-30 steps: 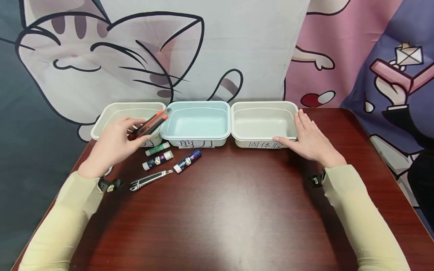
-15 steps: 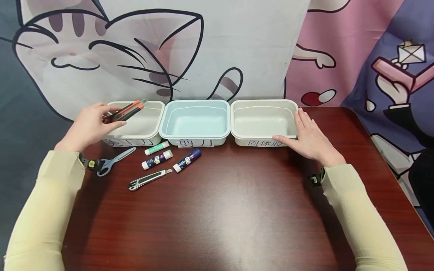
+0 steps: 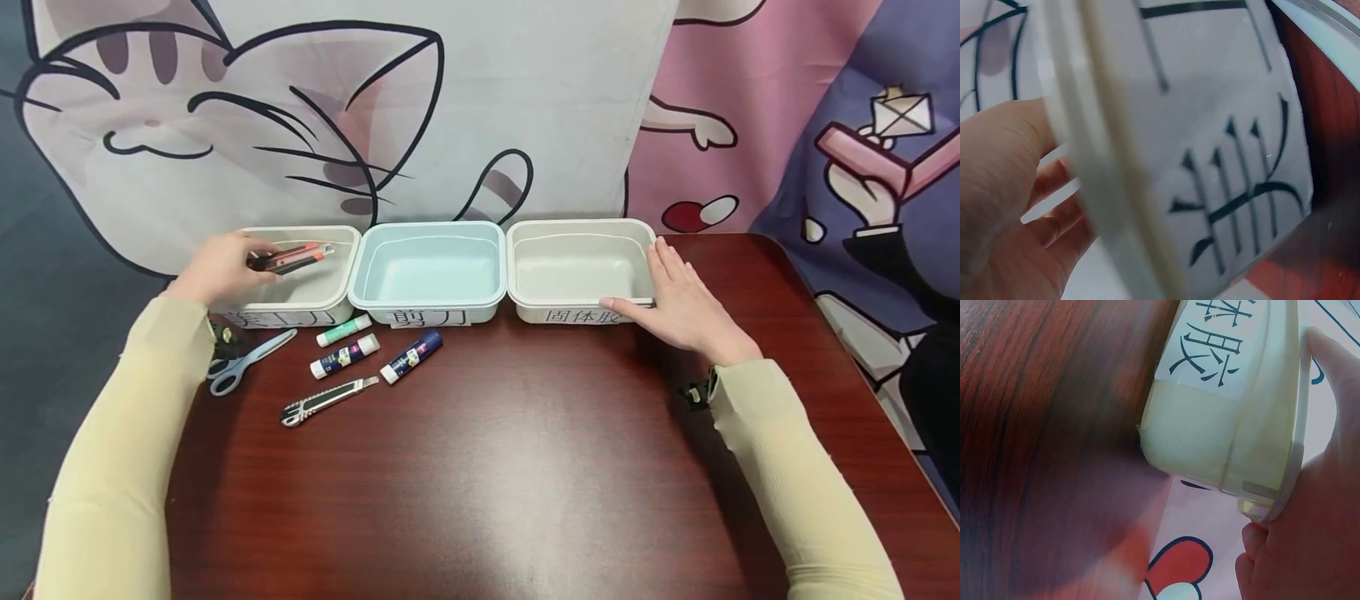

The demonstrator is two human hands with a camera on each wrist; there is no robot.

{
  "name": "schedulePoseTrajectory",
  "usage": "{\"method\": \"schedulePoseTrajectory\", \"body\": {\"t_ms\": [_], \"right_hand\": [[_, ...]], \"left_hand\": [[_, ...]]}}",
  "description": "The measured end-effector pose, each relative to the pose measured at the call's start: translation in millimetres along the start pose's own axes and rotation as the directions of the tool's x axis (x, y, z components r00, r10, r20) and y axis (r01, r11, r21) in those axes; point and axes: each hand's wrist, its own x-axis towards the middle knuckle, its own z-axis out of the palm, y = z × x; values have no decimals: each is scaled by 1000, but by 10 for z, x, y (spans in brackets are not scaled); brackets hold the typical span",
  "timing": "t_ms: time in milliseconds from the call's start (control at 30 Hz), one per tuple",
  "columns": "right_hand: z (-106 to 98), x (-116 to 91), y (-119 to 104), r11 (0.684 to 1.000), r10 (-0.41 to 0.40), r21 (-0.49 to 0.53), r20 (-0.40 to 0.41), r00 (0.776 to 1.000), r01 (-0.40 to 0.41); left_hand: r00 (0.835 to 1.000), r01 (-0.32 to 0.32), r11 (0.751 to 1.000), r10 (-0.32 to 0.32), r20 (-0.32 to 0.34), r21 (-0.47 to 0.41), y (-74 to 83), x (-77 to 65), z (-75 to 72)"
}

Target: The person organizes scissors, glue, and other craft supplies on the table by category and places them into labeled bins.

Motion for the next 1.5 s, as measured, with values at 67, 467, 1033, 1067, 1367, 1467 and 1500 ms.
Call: {"method": "schedulePoseTrajectory", "body": {"t_ms": [67,467,1033,1067,1367,1467,1500], "right_hand": [[4,4,-11,1000,3,4,3,1000,-3],[34,17,-42,1000,7,-8,30,1000,-7],[-6,-23,-14,1000,5,-16,-1,1000,-5],[-4,-27,-5,1000,4,-16,-3,1000,-4],[5,-33,17,1000,6,-5,5,1000,-6],[1,-20,10,1000,3,-4,3,1000,-3],[-1,-15,6,1000,1,-3,2,1000,-1]], "left_hand": [[1000,4,1000,-3,30,-5,-30,35,55],[997,-3,998,-1,72,59,-222,104,299],[999,22,997,-25,-39,-76,51,8,62],[998,24,996,-28,-55,-81,79,-22,27],[974,-21,993,-5,-228,-112,270,-378,-128],[963,-34,992,0,-268,-122,320,-495,-135],[960,-39,992,4,-280,-120,339,-532,-136]]}}
